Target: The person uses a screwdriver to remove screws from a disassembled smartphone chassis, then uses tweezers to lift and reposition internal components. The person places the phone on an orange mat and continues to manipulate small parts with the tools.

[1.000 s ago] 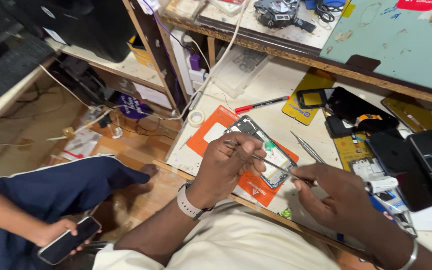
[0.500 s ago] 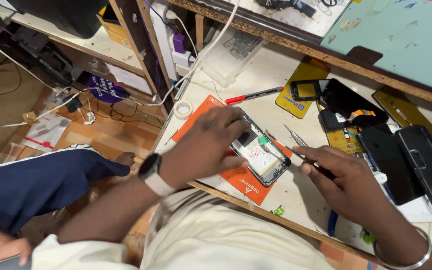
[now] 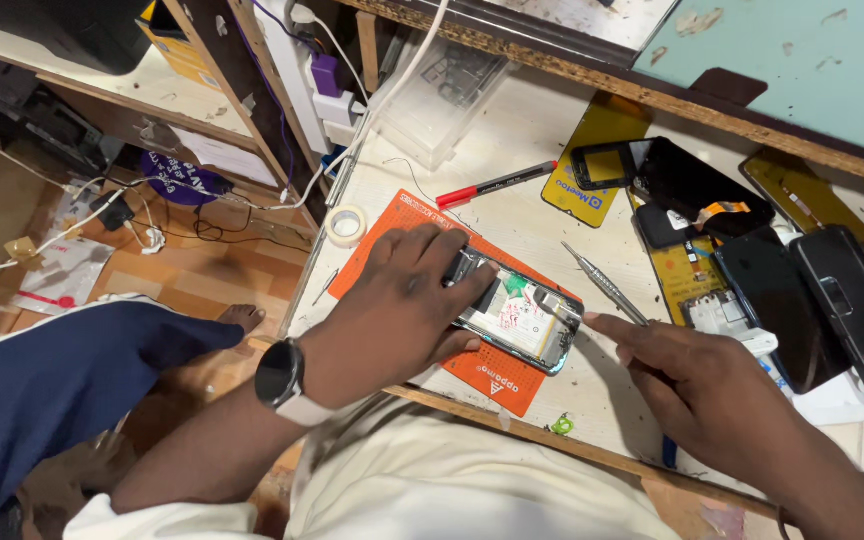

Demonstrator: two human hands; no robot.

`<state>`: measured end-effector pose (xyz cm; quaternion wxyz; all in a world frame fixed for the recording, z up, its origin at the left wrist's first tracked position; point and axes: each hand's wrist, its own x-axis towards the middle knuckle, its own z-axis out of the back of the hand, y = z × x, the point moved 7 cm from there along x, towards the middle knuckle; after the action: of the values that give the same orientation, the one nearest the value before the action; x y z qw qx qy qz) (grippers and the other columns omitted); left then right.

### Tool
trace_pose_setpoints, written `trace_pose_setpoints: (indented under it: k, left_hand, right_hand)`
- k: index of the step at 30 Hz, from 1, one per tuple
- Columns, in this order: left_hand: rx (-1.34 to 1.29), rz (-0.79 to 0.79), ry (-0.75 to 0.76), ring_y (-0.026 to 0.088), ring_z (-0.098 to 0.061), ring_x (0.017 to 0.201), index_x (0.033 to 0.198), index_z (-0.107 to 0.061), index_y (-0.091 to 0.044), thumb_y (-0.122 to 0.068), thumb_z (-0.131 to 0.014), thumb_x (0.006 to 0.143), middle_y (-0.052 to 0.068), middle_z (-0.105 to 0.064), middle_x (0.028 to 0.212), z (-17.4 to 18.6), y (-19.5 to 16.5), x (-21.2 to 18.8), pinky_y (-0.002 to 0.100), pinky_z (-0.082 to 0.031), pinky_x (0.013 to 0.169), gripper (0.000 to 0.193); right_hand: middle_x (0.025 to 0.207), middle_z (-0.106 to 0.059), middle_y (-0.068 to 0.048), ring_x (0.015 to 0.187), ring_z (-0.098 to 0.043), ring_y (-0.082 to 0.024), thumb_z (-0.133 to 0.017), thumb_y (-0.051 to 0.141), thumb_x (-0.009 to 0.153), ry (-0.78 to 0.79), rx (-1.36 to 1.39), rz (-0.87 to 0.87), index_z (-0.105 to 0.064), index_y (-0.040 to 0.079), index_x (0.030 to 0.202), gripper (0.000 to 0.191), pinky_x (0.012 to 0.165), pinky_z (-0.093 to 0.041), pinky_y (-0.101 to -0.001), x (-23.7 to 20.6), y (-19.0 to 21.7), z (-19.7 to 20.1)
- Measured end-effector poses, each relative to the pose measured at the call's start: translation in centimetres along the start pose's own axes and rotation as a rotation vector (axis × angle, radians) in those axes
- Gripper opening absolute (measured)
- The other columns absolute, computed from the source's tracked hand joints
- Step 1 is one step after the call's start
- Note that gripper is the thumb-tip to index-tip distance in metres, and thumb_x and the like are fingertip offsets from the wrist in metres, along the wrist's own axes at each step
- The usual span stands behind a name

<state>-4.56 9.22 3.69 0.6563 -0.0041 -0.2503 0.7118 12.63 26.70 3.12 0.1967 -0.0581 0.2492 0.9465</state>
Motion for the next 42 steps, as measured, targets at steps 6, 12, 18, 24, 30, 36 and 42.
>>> trace_pose_setpoints:
  k: [6,12,18,24,30,36,42]
  left_hand:
    - [0.005,0.038,-0.087,0.048,-0.045,0.134,0.134,-0.064,-0.009,-0.028,-0.078,0.083,0.029,-0.049,0.144,-0.2,-0.7,-1.1,0.058,-0.038,0.103,0.056]
    - [-0.018,0.077,-0.103,0.049,-0.043,0.137,0.138,-0.063,-0.012,-0.026,-0.076,0.086,0.029,-0.046,0.146,-0.8,-0.6,-1.5,0.062,-0.037,0.105,0.056]
    - [-0.020,0.088,-0.091,0.049,-0.044,0.136,0.140,-0.063,-0.018,-0.026,-0.076,0.083,0.028,-0.045,0.148,-0.9,-0.7,-1.4,0.065,-0.037,0.106,0.060]
    - [-0.006,0.081,-0.058,0.053,-0.039,0.137,0.140,-0.062,-0.018,-0.025,-0.074,0.085,0.031,-0.042,0.149,-1.1,-0.7,-1.3,0.064,-0.036,0.105,0.057]
    - [-0.007,0.053,-0.066,0.054,-0.039,0.138,0.140,-0.063,-0.015,-0.023,-0.075,0.085,0.032,-0.042,0.148,-1.0,-0.7,-1.4,0.063,-0.038,0.107,0.057]
    - [-0.038,0.029,-0.097,0.056,-0.043,0.136,0.138,-0.064,-0.012,-0.020,-0.077,0.084,0.034,-0.044,0.146,-0.6,-0.8,-1.3,0.059,-0.041,0.109,0.056]
    - [-0.056,0.041,-0.105,0.059,-0.041,0.137,0.139,-0.064,-0.011,-0.018,-0.076,0.085,0.036,-0.043,0.147,-0.5,-0.9,-1.4,0.058,-0.040,0.110,0.056]
  right_hand:
    - [0.094,-0.070,-0.005,0.076,-0.072,-0.027,-0.070,0.019,0.085,0.084,-0.288,-0.091,-0.057,0.038,0.146,0.065,0.069,-0.059,-0.0414,0.8,-0.4,-0.5]
    - [0.119,-0.063,0.002,0.079,-0.072,-0.024,-0.066,0.017,0.086,0.330,-0.523,-0.178,-0.030,0.040,0.162,0.087,0.072,-0.061,-0.0375,1.4,-1.5,-1.8]
    - [0.092,-0.066,-0.006,0.077,-0.070,-0.028,-0.068,0.017,0.086,0.265,-0.262,-0.117,-0.033,0.043,0.160,0.086,0.071,-0.057,-0.0429,1.8,-0.1,-1.8]
    - [0.090,-0.066,-0.007,0.078,-0.069,-0.029,-0.062,0.012,0.086,0.218,-0.188,-0.099,-0.038,0.041,0.159,0.081,0.073,-0.055,-0.0444,1.6,0.9,-1.7]
    - [0.081,-0.066,-0.013,0.071,-0.069,-0.032,-0.062,0.014,0.089,0.146,-0.101,-0.061,-0.048,0.034,0.154,0.069,0.070,-0.055,-0.0455,1.8,1.8,-1.6]
    - [0.092,-0.074,-0.018,0.070,-0.072,-0.035,-0.062,0.010,0.086,0.052,0.023,-0.008,-0.058,0.026,0.147,0.064,0.066,-0.057,-0.0445,1.9,2.8,-0.9]
    - [0.080,-0.075,-0.019,0.068,-0.071,-0.035,-0.059,0.009,0.087,0.060,0.022,-0.050,-0.057,0.024,0.147,0.062,0.067,-0.056,-0.0445,1.9,2.9,-1.2]
